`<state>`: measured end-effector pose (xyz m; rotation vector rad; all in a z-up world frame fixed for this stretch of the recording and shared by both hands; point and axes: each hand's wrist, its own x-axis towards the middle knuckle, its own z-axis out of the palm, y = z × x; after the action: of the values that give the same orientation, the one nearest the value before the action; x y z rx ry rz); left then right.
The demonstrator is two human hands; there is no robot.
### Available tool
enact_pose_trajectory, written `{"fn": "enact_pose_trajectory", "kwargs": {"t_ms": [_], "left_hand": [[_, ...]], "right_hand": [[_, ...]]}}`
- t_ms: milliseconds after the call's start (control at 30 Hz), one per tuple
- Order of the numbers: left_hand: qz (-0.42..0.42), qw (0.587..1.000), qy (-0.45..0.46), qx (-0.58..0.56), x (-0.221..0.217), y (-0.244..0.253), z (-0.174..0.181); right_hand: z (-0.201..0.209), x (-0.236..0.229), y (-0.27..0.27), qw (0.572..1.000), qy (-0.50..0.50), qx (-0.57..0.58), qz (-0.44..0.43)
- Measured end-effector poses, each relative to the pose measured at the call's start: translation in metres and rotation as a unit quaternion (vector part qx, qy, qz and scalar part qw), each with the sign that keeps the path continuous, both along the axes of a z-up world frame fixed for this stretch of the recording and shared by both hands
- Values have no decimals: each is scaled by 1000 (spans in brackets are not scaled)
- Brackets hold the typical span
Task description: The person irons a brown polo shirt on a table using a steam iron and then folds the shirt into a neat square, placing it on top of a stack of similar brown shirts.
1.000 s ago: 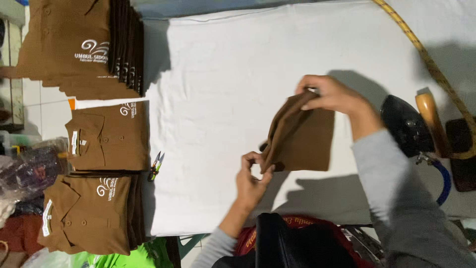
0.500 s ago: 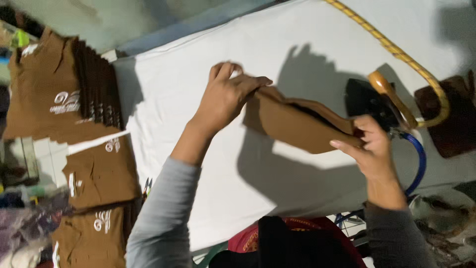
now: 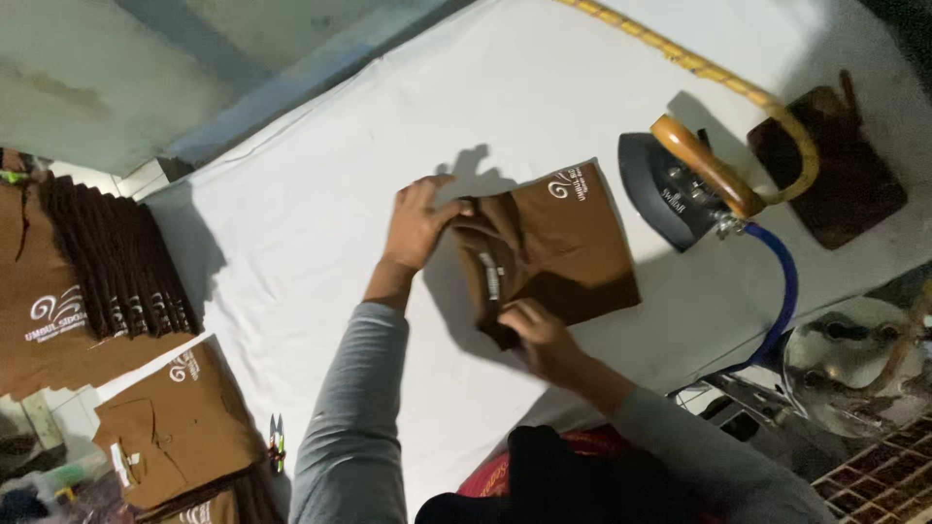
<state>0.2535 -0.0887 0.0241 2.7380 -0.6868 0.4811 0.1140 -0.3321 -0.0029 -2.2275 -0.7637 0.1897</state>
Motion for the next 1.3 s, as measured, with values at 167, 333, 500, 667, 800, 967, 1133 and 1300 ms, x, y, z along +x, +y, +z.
{"fn": "enact_pose_trajectory", "kwargs": {"t_ms": [167, 333, 500, 667, 800, 967, 1133, 1300], "left_hand": [[94, 992, 60, 62, -33, 60, -14], [269, 954, 96, -91, -69, 74, -27], [491, 818, 240, -181, -89, 22, -25], [517, 763, 322, -216, -83, -4, -19], [525, 770, 307, -193, -79, -4, -58], [525, 755, 328, -218, -76, 1, -41], [517, 749, 347, -226, -72, 7, -38], [497, 742, 380, -240, -73, 10, -33]], "right_hand": [[16, -10, 58, 994, 82, -32, 68], [41, 40, 58, 971, 228, 72, -3], [22, 113, 69, 923, 285, 134, -221], [-7, 135, 95, 978, 158, -6, -136], [35, 129, 95, 936, 306, 43, -172], [0, 146, 72, 968, 162, -100, -166], [22, 127, 74, 981, -90, -143, -92], [48, 95, 95, 961, -41, -265, 67]]}}
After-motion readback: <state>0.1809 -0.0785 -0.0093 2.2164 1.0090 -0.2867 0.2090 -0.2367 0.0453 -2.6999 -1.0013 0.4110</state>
